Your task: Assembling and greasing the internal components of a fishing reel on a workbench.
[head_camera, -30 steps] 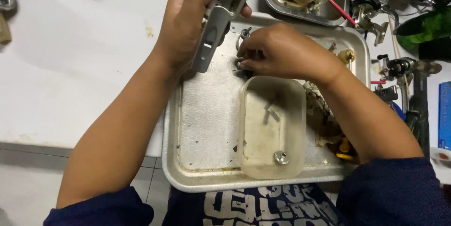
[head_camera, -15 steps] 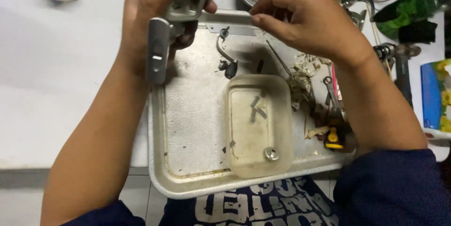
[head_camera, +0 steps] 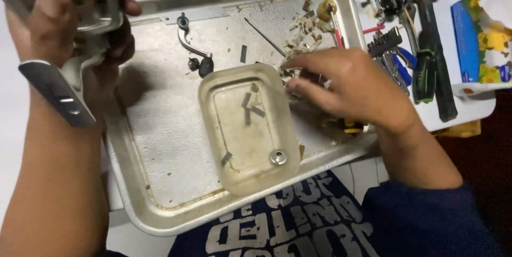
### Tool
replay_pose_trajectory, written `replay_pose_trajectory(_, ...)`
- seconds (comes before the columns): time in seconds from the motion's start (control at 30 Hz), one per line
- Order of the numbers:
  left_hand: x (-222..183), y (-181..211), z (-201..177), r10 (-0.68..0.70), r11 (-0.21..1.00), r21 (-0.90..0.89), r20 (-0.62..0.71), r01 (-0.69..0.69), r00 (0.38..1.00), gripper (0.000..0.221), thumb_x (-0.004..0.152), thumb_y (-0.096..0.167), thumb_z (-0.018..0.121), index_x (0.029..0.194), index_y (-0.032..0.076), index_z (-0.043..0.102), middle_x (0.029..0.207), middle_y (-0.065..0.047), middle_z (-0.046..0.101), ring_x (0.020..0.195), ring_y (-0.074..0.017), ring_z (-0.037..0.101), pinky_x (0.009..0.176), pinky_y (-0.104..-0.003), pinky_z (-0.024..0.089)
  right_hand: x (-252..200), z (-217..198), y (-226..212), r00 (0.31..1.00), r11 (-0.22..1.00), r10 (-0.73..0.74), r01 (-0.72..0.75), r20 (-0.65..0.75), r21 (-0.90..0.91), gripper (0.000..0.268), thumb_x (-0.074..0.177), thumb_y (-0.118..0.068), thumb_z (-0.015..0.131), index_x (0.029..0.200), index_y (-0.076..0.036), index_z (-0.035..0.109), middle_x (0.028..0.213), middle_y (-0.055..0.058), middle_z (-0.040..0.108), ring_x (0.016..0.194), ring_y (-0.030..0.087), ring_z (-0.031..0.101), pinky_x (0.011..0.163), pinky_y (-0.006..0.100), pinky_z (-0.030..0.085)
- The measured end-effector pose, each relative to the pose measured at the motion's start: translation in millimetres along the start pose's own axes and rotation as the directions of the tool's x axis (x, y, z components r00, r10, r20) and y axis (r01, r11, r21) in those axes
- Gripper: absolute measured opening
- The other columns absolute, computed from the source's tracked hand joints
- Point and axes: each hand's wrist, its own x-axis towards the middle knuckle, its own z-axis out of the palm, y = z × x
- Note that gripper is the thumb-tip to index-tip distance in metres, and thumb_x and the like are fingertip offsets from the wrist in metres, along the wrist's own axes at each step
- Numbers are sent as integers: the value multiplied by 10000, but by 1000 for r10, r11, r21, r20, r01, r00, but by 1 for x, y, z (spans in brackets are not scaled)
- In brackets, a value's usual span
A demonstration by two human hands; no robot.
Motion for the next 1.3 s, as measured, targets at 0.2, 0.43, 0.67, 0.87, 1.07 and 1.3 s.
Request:
replay_pose_trajectory(0.2, 4, -17, -44, -170, 978, 109, -85, 179, 982, 565, 749, 723, 669, 1044, 241, 650, 1116, -50, 681, 624, -97, 456, 561, -206, 319, -39, 30, -29, 986, 981, 82, -105, 145, 161, 343, 1060, -180, 549, 1308, 50, 610, 903, 165, 757, 707, 239, 761, 561, 290, 669)
replay_pose_trajectory(0.43, 18, -18, -112, -132, 970, 207, -5, 130, 991, 563, 786, 661, 690, 1098, 197, 626, 1133, -49, 681, 754, -121, 518, 678, -240, 393, -43, 28, -37, 998, 998, -3, 7, -64, 55, 225, 965, -106, 757, 1124, 50, 726, 951, 176, 703, 835, 256, 645, 680, 302, 547)
replay_pose_trajectory(0.67, 9, -11, -71, -69, 954, 295, 61, 48, 996, 567, 824, 600, 712, 1152, 151, 602, 1150, -48, 680, 884, -143, 579, 796, -272, 466, -9, 18, -67, 790, 1000, -2, 6, 614, -5, 141, 1017, -265, 659, 938, -159, 707, 751, 2, 728, 647, 194, 684, 567, 362, 610)
replay_pose_trajectory(0.87, -7, -18, -8, -30, 936, 353, 126, -17, 992, 574, 856, 548, 732, 1198, 111, 583, 1165, -47, 680, 996, -161, 631, 897, -298, 530, 27, 22, -85, 406, 964, 168, 121, 898, -235, 138, 1033, -311, 569, 970, -189, 586, 690, -61, 674, 582, 189, 668, 464, 386, 556)
replay_pose_trajectory(1.07, -1, -14, 20, 99, 887, 422, 227, -189, 969, 585, 888, 496, 752, 1244, 71, 564, 1180, -46, 679, 1108, -178, 683, 998, -323, 593, 29, 26, -83, 447, 988, 47, 110, 893, -107, 168, 1043, -203, 571, 879, -185, 601, 693, -71, 664, 565, 136, 688, 427, 284, 581)
replay_pose_trajectory(1.3, 1, -9, 22, -25, 883, 437, 408, -171, 913, 420, 898, 253, 792, 1179, 145, 499, 1088, 27, 610, 953, -63, 585, 822, -196, 480, 23, 36, -73, 563, 988, -32, 144, 826, -60, 132, 1016, -177, 559, 898, -167, 616, 636, -41, 622, 500, 144, 577, 428, 313, 493)
